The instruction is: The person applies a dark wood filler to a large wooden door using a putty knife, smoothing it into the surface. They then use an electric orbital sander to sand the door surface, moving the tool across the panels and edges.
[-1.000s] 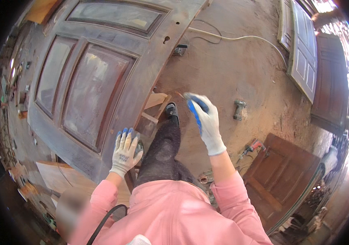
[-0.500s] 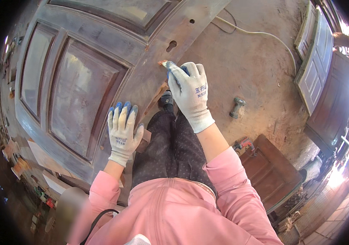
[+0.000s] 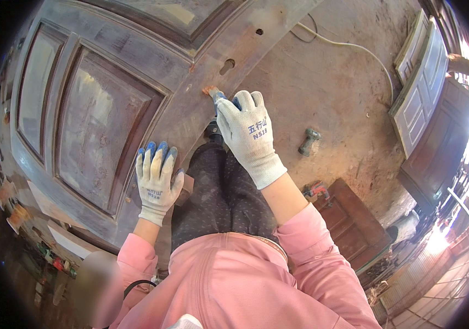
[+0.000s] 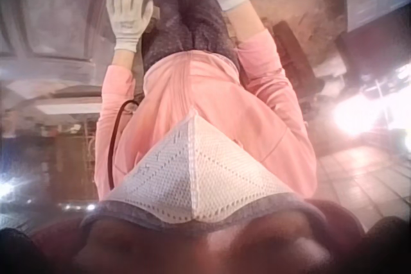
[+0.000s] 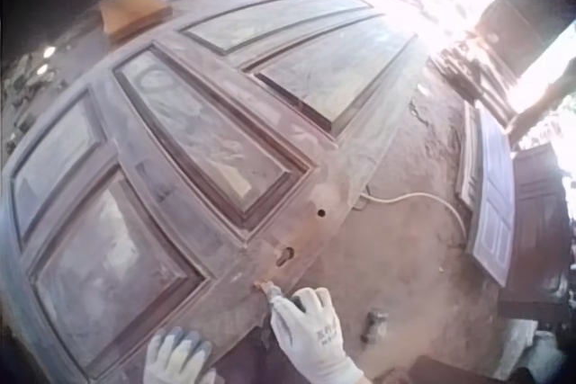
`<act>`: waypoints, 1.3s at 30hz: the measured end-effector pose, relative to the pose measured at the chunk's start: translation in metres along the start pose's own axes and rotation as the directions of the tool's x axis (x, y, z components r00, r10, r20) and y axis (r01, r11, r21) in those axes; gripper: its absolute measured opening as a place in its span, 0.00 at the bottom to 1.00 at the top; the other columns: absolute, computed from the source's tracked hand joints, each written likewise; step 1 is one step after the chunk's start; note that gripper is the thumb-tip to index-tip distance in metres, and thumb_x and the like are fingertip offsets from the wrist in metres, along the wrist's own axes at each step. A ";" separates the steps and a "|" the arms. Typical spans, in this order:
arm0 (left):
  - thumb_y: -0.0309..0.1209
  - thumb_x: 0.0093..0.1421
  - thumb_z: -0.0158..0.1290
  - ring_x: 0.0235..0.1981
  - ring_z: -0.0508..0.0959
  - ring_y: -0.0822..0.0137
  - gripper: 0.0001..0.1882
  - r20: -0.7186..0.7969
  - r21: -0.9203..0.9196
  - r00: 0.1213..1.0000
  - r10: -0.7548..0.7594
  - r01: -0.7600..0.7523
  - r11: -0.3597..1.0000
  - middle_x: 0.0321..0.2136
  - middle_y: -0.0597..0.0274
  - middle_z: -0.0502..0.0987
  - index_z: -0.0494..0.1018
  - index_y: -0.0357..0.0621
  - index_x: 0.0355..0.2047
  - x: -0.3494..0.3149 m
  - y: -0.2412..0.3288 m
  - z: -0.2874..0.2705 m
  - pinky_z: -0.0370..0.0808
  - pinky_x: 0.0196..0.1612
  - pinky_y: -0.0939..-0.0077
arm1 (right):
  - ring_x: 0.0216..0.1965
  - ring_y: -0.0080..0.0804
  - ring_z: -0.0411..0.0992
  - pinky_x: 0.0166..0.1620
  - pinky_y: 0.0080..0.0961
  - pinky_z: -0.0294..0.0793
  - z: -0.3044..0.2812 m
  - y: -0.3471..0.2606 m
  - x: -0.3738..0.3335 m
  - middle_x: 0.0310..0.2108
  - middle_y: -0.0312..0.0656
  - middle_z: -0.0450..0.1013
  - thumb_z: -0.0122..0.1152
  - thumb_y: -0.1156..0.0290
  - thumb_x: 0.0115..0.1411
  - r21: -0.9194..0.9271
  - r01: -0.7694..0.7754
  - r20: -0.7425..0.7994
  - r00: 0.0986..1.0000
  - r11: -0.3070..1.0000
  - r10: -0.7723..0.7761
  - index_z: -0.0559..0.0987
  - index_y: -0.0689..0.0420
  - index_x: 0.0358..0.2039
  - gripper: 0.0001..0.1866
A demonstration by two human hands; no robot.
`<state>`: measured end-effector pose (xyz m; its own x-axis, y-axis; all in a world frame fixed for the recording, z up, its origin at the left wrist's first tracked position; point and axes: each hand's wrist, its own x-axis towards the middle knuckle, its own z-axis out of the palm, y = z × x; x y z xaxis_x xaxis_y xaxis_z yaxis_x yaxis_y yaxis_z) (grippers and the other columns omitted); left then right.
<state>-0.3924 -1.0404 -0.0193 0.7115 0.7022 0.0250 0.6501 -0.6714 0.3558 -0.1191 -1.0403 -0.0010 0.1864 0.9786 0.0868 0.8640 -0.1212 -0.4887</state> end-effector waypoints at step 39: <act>0.40 0.62 0.58 0.68 0.64 0.45 0.29 -0.003 0.000 1.000 -0.004 0.004 1.000 0.63 0.53 0.68 0.71 0.47 0.62 -0.002 0.000 0.001 0.57 0.71 0.40 | 0.38 0.44 0.68 0.43 0.39 0.72 -0.019 -0.006 0.004 0.33 0.45 0.69 0.65 0.73 0.57 0.104 -0.088 0.125 0.989 0.991 0.074 0.80 0.56 0.44 0.13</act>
<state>-0.3938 -1.0416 -0.0202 0.7081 0.7056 0.0260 0.6530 -0.6685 0.3560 -0.1152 -1.0389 0.0185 0.1904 0.9799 -0.0589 0.7907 -0.1886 -0.5824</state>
